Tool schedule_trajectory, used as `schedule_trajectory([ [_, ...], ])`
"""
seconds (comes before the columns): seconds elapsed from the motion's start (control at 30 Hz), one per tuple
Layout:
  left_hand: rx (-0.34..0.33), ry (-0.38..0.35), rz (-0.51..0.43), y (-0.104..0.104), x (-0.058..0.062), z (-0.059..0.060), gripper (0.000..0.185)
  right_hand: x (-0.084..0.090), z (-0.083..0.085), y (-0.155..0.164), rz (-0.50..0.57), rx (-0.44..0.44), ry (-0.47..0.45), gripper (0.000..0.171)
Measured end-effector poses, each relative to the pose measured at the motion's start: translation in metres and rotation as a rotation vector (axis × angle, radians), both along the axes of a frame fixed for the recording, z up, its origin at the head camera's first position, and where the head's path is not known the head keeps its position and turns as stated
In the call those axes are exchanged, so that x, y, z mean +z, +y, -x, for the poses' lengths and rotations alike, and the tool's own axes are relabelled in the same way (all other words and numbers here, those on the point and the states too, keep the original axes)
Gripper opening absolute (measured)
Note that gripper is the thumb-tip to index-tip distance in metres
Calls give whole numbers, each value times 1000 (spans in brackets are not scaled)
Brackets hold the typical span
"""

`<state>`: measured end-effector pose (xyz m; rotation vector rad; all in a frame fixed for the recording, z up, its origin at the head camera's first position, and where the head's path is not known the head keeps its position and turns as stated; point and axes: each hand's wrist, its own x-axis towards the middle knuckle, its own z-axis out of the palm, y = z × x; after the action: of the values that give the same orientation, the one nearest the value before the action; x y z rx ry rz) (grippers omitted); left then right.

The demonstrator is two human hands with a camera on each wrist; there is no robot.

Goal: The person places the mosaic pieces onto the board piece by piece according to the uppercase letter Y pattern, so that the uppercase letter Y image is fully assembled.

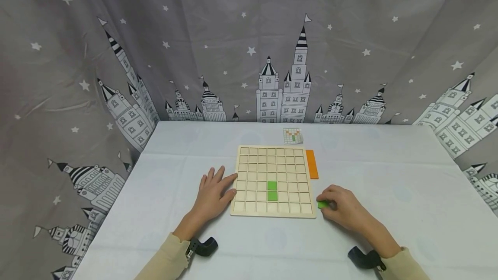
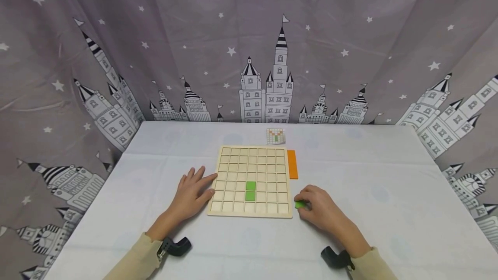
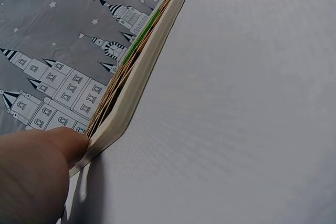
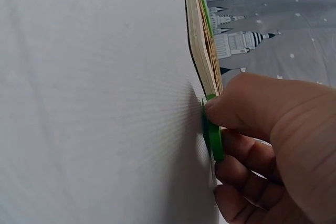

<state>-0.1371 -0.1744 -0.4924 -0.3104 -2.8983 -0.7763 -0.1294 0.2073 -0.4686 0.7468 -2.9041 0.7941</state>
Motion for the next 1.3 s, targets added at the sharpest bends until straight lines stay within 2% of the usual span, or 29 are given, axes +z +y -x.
schedule_trajectory([
  [0.8, 3, 4, -7, 0, 3, -2, 44, 0, 13, -8, 23, 1, 39, 21],
  [1.03, 0, 12, -8, 0, 3, -2, 44, 1, 21, -14, 38, 32, 30, 20],
  [1.3, -10, 7, -14, -1, 1, -2, 44, 3, 27, -23, 56, 40, -20, 21],
])
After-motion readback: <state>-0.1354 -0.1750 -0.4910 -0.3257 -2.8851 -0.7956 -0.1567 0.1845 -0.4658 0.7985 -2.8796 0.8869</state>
